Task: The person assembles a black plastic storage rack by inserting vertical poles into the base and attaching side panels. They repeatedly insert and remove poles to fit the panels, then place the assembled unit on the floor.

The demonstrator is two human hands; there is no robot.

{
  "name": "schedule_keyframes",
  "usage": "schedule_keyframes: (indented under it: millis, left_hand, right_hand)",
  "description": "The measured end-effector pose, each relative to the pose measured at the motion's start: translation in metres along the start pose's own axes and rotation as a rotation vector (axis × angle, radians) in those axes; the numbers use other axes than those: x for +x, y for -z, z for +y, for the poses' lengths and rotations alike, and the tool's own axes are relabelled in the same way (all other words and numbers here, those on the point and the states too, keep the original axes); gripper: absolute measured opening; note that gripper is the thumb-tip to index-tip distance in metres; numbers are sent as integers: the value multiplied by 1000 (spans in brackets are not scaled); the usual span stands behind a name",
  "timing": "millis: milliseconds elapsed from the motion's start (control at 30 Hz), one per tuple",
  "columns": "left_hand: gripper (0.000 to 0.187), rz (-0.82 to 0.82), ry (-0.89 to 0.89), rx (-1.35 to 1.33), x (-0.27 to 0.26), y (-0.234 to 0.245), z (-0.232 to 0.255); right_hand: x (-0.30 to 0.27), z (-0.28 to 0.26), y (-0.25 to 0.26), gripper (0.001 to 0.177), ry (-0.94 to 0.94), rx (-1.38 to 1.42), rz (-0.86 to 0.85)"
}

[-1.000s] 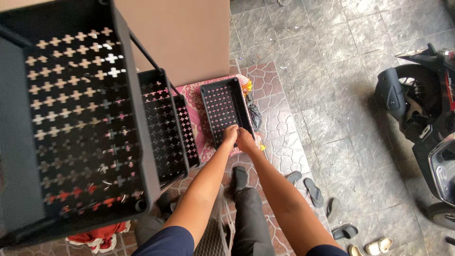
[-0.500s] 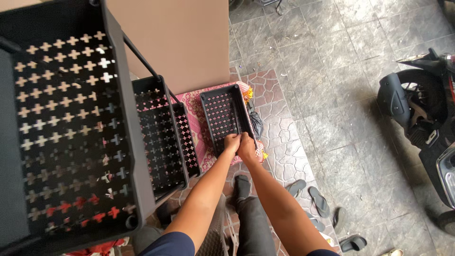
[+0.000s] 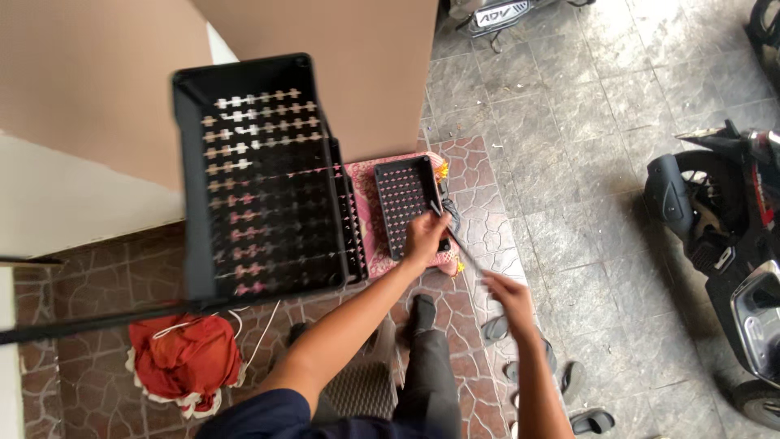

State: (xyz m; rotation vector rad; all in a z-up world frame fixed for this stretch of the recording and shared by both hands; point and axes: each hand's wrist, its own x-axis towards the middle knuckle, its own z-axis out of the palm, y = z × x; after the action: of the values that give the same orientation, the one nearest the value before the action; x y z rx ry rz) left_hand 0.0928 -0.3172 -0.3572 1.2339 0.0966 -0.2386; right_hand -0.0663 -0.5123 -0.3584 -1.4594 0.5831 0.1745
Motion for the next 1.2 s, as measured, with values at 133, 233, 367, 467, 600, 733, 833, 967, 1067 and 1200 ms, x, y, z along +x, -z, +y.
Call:
schedule_keyframes:
  millis: [133,233,367,467,600,733,833,967,1067,1200]
  left_hand:
    - [12,-176,356,-222,-68,8,43]
    - [14,-415,424,-169,-131,16,82]
    - [15,-627,341,-115,-175,23,149]
    - [22,-600,-136,474,-183,43,206]
    - [25,-548,-558,805,-186,67,262]
    - [47,-224,-922,943,-186,76,302]
    - [58,-153,-943,1060,-171,84,329]
    - [51,-192,-755,1157,-161,82,335]
    - [40,-217,-619,1173,-158,80,330]
    - [33,-164,-668,1172,-158,82,326]
  right_hand:
    - [-36,-80,35,18,199,453,129]
    - [-63,-151,23,22,268,163,292]
    - [-101,-244,-49,25,609,-44,145]
    - [-141,-295,-108,32,750,259,-150]
    - [-202,-322,-157,48,658,807,-302]
    - [-226,-328,-180,71,1088,744,-350]
    - [-223,-328,-201,67,1172,726,-274]
    - [-213,-322,-221,65,1257,648,-292]
    - [-207,-319,-228,66,1299,600,-299]
    - [-203,-314,-232,66,1309,596,-294]
